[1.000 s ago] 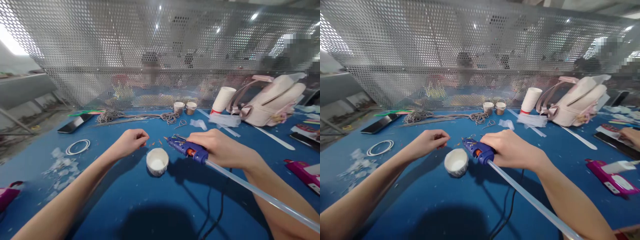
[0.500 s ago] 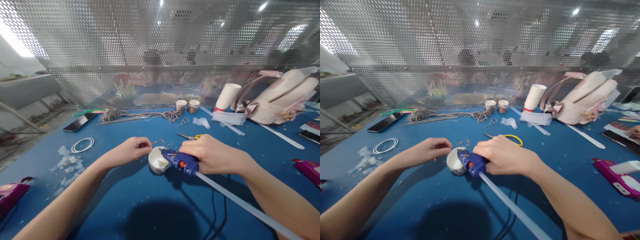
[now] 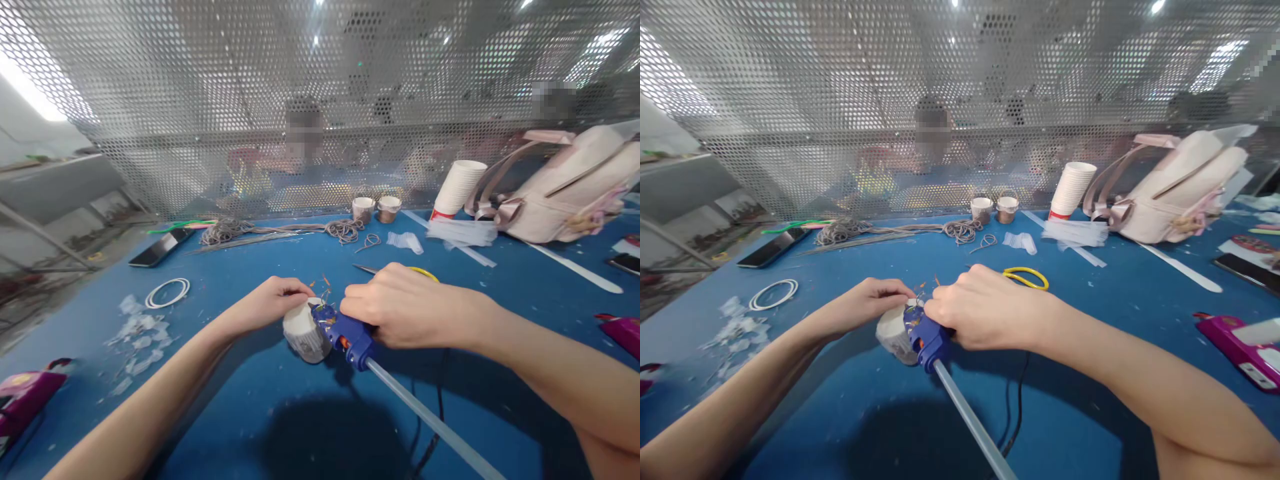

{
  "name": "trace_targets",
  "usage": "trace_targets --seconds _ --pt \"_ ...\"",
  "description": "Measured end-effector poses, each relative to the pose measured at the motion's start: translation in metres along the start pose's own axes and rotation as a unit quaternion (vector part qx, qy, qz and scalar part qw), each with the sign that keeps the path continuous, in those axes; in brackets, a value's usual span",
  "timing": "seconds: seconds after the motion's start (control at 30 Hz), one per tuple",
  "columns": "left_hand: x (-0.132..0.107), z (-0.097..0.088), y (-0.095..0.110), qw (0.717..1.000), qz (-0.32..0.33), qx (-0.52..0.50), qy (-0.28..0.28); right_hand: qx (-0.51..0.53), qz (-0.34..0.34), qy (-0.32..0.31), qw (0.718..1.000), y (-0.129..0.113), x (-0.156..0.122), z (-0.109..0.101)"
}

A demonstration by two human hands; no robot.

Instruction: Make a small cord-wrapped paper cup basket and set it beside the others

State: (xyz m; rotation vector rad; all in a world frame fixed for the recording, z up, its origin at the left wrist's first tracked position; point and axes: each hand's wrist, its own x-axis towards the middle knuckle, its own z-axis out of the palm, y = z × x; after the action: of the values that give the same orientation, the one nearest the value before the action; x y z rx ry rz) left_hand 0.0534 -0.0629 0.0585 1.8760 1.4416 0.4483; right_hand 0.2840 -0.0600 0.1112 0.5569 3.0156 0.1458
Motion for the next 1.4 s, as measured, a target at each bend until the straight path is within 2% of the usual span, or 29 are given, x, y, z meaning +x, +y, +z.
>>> trace_targets --seconds 0.13,0.27,0.4,0.57,0.97,1.4 --pt "-0.006 -0.003 0.0 0.998 -0.014 -0.042 -0.033 -0.018 -0.021 -0.026 0.999 0.003 0.005 -0.009" --pt "-0.011 -0.004 0.003 0.997 0.013 -0.042 -0.069 -0.034 -0.046 -0.059 0.997 0.003 0.01 -0.014" --pt "-0.012 -0.002 0.004 0.996 0.045 -0.032 -0.073 -0.055 -0.071 -0.078 0.993 0.0 0.014 -0.017" --pt "-0.011 0.003 0.001 0.995 0.057 -0.042 -0.069 -0.096 -0.071 -0.095 0.988 -0.005 0.02 -0.017" --pt "-0.008 0.006 -0.002 0.994 0.061 -0.049 -0.075 -0.143 -0.085 -0.042 0.985 -0.011 0.007 -0.003" --pt "-0.008 0.007 -0.001 0.994 0.063 -0.047 -0.072 -0.158 -0.08 -0.045 0.983 -0.015 0.007 -0.004"
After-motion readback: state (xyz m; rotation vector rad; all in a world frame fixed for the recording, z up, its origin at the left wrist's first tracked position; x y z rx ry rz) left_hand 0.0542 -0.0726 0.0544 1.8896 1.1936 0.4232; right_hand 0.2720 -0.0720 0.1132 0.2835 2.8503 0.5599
